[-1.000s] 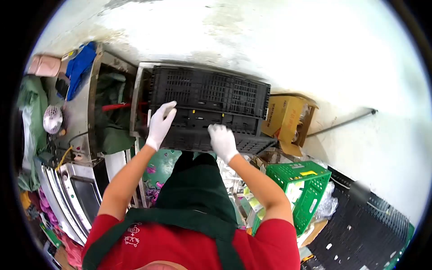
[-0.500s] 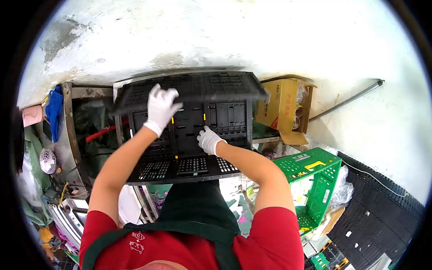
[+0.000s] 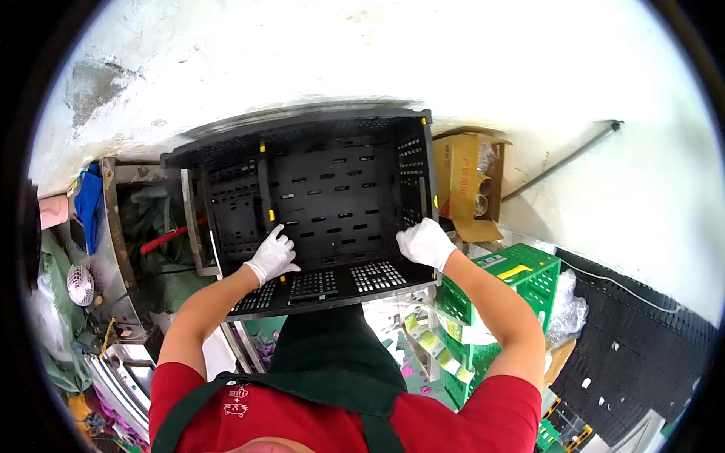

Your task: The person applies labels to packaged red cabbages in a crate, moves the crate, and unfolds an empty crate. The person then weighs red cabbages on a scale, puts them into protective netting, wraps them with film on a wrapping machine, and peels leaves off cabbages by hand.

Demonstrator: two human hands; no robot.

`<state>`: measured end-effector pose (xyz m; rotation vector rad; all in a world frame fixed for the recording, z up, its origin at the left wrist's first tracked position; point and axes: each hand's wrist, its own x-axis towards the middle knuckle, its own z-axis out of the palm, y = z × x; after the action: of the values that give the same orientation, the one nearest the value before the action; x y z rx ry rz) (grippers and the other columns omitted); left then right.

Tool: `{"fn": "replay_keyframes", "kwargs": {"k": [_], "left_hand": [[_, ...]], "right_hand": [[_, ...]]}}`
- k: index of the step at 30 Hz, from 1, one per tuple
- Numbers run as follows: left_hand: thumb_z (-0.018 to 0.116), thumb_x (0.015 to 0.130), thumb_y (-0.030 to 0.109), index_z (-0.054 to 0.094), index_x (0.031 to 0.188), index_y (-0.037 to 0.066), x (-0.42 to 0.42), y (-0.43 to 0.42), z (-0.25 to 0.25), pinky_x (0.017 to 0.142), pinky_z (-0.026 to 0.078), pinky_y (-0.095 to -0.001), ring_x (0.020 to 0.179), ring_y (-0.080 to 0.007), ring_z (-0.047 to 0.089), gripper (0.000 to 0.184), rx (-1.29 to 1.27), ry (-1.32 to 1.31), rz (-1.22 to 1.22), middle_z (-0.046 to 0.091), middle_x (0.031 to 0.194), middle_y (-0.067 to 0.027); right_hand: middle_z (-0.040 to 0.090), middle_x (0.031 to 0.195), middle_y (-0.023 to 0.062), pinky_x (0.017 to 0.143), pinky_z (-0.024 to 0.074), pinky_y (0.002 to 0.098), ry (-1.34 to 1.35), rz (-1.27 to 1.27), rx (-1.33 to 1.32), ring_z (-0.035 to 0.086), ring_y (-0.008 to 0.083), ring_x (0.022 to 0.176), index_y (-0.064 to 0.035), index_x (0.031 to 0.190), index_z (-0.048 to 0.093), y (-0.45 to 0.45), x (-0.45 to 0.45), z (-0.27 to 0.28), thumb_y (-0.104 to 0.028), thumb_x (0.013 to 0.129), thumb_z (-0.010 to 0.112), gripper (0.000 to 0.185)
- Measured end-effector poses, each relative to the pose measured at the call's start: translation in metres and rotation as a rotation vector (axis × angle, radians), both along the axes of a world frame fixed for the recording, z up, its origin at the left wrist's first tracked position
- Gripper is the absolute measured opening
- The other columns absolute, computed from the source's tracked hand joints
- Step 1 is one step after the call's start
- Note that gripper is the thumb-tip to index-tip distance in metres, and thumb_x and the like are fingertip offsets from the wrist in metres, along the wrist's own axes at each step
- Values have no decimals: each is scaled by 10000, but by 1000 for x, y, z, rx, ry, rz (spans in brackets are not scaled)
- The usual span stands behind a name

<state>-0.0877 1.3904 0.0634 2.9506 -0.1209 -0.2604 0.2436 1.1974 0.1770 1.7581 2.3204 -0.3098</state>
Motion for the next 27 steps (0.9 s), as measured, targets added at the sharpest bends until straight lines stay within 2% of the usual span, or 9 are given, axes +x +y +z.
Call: {"fn": "replay_keyframes", "kwargs": {"k": [4,6,8,12,15,20,21,24,27], "left_hand": [[598,786,569,719,691,86,-25,10,44,765,382,-376,707,-270,593,507,148,264,172,627,648,-88],[629,767,553,733,893,93,-47,35,112,905,384,-418,955,-295,604,488,-16,628,435,675,897,-145],[639,754,547,660,1147,129,-128,64,118,1073,281,-495,1253,-319,455,573,391,357,272,581,1220,-183],[663,740,511,569,1277,153,-133,72,103,1139,152,-551,1384,-325,277,653,386,539,303,438,1395,-168],[665,754,483,602,1224,144,-69,55,135,1130,182,-535,1350,-311,334,584,174,114,401,491,1346,-139],[677,727,488,585,1247,154,-98,62,120,1133,187,-524,1329,-311,359,624,83,65,404,502,1332,-130],[691,710,492,571,1264,155,-141,73,57,1132,188,-521,1333,-319,354,659,628,527,329,498,1339,-136],[653,782,431,563,1258,137,-123,51,84,1095,301,-432,1281,-320,433,567,341,181,709,551,1282,-141],[643,840,387,551,1260,116,-77,29,179,876,501,-343,1031,-276,631,508,-572,-148,1186,657,1097,-142]], "right_hand": [[548,494,72,472,407,413,26,-57,103,556,268,436,-124,590,508,-2,3,-7,-207,790,583,229],[549,493,68,486,429,408,18,-49,104,568,258,444,-120,591,511,-5,3,-8,-207,786,586,227],[558,499,74,492,433,413,20,-75,75,577,256,451,-120,572,489,-3,2,-8,-196,785,577,243],[591,555,72,542,489,396,-97,-109,-63,614,262,527,-99,696,650,7,-9,-24,-196,785,566,156],[655,947,97,1002,352,512,-45,-81,60,562,292,1108,-95,862,679,55,-55,18,-193,796,539,183],[517,1292,125,1099,250,521,127,155,122,365,304,1328,-82,1304,503,83,-58,65,-205,807,540,513],[503,1315,131,1108,226,533,-22,52,45,346,311,1341,-91,1338,466,56,-25,38,-205,804,547,552],[467,1365,146,1114,176,575,-110,130,-85,317,333,1356,-126,1431,343,44,-23,16,-221,799,574,680],[499,1336,154,1082,247,571,143,-89,22,360,363,1324,-98,1372,427,63,-79,50,-229,830,604,585]]}}
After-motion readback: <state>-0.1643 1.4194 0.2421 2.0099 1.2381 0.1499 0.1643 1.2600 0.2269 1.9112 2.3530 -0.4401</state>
